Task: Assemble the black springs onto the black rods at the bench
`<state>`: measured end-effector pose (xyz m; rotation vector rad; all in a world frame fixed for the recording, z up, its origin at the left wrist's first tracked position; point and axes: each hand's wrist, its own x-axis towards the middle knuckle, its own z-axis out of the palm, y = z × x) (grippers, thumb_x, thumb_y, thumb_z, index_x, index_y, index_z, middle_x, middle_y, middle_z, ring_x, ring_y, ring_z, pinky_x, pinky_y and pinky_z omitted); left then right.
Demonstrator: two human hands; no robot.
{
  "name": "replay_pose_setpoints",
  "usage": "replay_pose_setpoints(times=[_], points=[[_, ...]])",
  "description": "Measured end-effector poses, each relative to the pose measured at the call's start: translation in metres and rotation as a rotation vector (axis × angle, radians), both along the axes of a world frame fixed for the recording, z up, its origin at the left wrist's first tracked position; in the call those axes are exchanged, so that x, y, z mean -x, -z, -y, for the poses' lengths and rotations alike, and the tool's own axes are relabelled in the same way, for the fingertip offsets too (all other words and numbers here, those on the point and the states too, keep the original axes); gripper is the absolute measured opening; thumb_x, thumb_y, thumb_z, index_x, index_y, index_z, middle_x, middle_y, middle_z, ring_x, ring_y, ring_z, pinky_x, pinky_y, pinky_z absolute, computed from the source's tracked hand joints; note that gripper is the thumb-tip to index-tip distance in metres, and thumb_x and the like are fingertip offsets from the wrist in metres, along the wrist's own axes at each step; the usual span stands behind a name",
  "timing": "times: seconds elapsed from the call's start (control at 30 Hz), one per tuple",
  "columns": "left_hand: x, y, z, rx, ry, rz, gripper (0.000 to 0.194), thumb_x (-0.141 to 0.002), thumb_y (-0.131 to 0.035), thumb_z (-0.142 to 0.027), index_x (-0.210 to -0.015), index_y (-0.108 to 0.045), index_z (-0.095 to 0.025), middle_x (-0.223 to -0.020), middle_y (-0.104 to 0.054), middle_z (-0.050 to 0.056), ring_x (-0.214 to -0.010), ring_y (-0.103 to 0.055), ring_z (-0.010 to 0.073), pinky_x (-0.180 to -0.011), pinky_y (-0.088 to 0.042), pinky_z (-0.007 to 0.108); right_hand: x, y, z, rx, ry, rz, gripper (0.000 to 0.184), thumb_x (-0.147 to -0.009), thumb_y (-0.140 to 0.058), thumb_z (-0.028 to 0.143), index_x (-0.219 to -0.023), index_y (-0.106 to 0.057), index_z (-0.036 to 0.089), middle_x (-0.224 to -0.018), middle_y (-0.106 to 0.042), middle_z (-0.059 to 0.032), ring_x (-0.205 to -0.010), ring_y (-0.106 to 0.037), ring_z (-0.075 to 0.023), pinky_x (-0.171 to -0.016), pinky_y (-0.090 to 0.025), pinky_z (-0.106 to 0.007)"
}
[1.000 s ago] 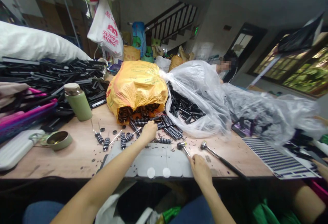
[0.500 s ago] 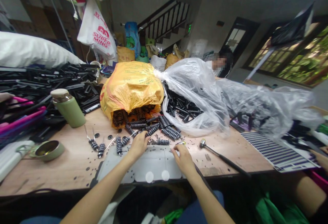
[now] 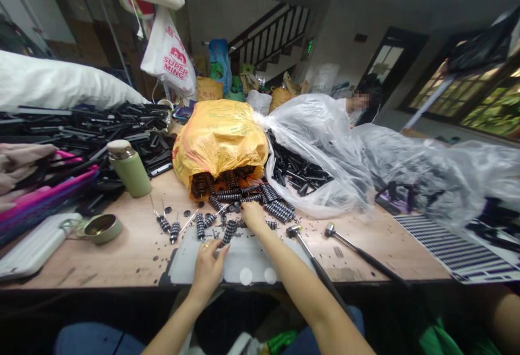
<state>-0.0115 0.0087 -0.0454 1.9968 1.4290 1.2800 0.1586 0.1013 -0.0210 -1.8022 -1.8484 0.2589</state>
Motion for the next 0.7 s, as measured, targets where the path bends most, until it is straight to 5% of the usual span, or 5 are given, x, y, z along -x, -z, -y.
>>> replay_pose_setpoints(times=[0.17, 0.37, 0.7], points=[[0.007, 0.000, 0.005, -0.028, 0.058, -0.087, 0.026, -0.081, -0.047, -0.036, -0.087, -0.062, -0.016, -0.083, -0.064, 0.008, -0.083, -0.058, 0.0226, -0.077, -0.047, 0.039, 0.002, -0.013, 0.031, -0.055, -0.074, -0.140, 0.023, -0.069, -0.059, 0.010, -0.091, -0.062, 0.017, -0.091, -0.065, -0.0045, -0.081, -0.060, -0.0137, -0.074, -0.048, -0.024], [0.006, -0.012, 0.011, -0.049, 0.107, -0.322, 0.020, -0.084, -0.044, -0.026, -0.088, -0.060, -0.015, -0.084, -0.061, 0.009, -0.084, -0.053, 0.0236, -0.077, -0.045, 0.039, -0.001, -0.028, 0.078, -0.103, -0.172, -0.275, 0.021, -0.070, -0.057, 0.008, -0.088, -0.064, 0.018, -0.085, -0.066, -0.0018, -0.077, -0.061, -0.0117, -0.070, -0.050, -0.022], [-0.002, -0.038, 0.022, 0.018, 0.134, -0.599, 0.017, -0.083, -0.044, -0.018, -0.082, -0.060, -0.013, -0.081, -0.057, 0.010, -0.081, -0.050, 0.0241, -0.072, -0.042, 0.037, -0.008, -0.020, 0.089, -0.119, -0.125, -0.324, 0.026, -0.067, -0.054, 0.006, -0.086, -0.066, 0.019, -0.082, -0.068, -0.0022, -0.075, -0.063, -0.0153, -0.074, -0.051, -0.029]])
